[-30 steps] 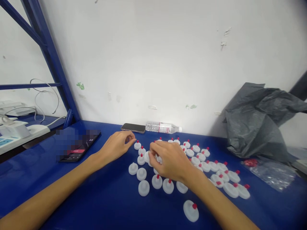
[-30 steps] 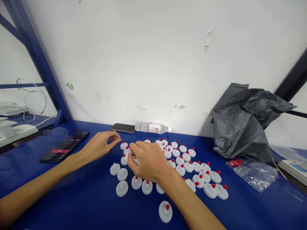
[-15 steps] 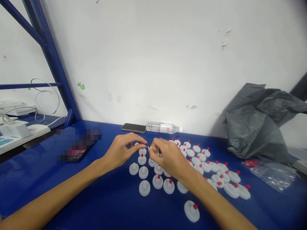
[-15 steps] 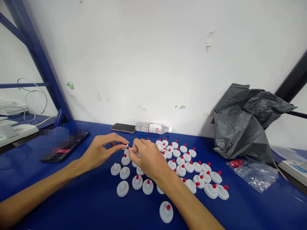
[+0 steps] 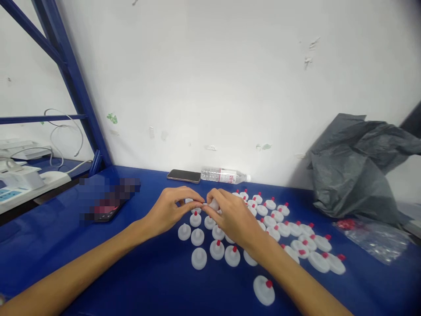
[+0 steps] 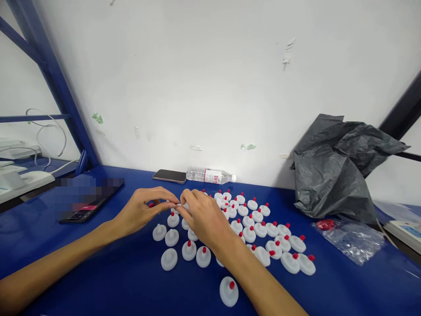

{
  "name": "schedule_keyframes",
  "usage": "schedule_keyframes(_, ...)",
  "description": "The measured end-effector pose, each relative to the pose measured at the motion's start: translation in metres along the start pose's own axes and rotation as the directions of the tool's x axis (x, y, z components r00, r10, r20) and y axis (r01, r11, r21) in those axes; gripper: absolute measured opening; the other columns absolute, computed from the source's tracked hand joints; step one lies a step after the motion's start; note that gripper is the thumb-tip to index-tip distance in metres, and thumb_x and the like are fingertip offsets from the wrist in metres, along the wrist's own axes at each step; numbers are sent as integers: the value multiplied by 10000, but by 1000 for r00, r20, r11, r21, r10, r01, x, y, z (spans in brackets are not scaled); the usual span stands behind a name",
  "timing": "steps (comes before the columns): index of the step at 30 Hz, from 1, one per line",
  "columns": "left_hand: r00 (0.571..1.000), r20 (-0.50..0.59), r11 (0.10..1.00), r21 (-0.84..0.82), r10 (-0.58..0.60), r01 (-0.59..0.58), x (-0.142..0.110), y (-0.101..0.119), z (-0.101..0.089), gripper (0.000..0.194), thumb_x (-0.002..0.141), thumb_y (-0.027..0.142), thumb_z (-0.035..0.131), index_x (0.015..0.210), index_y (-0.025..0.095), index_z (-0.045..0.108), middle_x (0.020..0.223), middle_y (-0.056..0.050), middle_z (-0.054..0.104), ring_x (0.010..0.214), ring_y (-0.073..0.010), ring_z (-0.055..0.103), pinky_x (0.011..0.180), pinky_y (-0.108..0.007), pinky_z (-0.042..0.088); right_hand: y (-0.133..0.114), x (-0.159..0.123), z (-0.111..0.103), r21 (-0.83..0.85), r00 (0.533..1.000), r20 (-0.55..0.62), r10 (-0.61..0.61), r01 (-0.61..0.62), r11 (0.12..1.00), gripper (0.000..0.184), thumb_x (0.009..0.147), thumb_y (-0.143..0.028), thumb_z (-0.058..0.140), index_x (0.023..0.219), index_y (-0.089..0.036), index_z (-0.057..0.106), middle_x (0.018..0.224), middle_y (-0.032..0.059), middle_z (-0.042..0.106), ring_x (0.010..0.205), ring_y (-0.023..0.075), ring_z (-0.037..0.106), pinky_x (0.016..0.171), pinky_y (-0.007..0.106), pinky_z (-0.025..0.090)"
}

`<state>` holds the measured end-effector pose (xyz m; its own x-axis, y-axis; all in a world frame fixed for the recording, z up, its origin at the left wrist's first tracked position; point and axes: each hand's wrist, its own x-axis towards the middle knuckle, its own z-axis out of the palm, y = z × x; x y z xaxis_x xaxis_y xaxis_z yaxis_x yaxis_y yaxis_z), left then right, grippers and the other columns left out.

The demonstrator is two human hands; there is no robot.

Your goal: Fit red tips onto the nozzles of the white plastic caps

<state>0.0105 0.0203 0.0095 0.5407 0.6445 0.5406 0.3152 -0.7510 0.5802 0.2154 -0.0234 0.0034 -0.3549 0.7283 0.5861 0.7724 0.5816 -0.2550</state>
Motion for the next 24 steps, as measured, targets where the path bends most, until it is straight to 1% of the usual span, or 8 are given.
schedule_keyframes(3,999,23,999,-3,-37,37,-1,1,1,124,914,253,664,941,202,773,911,-19,756,770,-125,652,626,-214,474,-2,-1,1,21,999,-30,-32,33,999,77,933,-214,640,929,-211,563,889,4,644,767,162,606,685,277,444)
schedule_keyframes(7,994,47,995,-33,-97,99,-2,2,1,135,921,276,653,961,215,766,909,-6,754,733,-113,641,611,-205,471,-2,-2,2,19,997,-54,-52,53,998,80,937,-216,643,931,-210,564,902,8,653,785,169,617,684,276,451)
schedule_keyframes(10,983,45,981,-77,-177,180,-3,1,2,164,917,338,656,960,220,761,896,4,750,623,-87,587,554,-197,455,0,-2,3,-49,994,-75,-79,75,996,88,952,-265,632,950,-213,561,877,3,659,760,175,630,622,272,431)
schedule_keyframes(13,971,57,964,-120,-232,238,-2,1,3,207,904,395,665,953,216,755,862,9,744,551,-70,534,511,-190,438,1,-2,3,-135,991,-73,-112,101,986,122,983,-331,581,967,-213,560,865,-2,663,642,151,616,508,265,366)
schedule_keyframes(15,965,71,954,-146,-253,261,-2,1,4,227,894,413,672,948,207,752,836,6,741,537,-69,527,498,-188,434,1,-2,4,-160,991,-62,-120,109,981,148,1001,-351,546,974,-206,558,878,0,661,564,125,587,471,266,351)
schedule_keyframes(19,960,69,939,-201,-272,280,-2,0,5,238,878,415,689,937,193,751,838,-6,742,520,-63,519,484,-185,435,1,-3,3,-102,993,-33,-116,112,988,144,1000,-341,547,974,-199,550,945,15,648,559,108,594,496,262,438)
schedule_keyframes(22,962,17,940,-213,-271,268,-1,-1,3,239,865,416,704,925,190,754,866,-14,748,504,-58,506,470,-184,433,2,-3,3,-1,993,-9,-114,114,994,88,976,-256,591,1033,-210,542,1076,39,639,682,124,658,587,265,524)
schedule_keyframes(24,964,-20,946,-197,-266,257,0,-2,2,236,853,415,717,910,189,758,867,-17,749,509,-61,514,465,-184,430,4,-3,3,31,994,-26,-110,111,993,115,979,-185,561,1085,-220,533,1157,55,632,777,144,684,644,277,552)
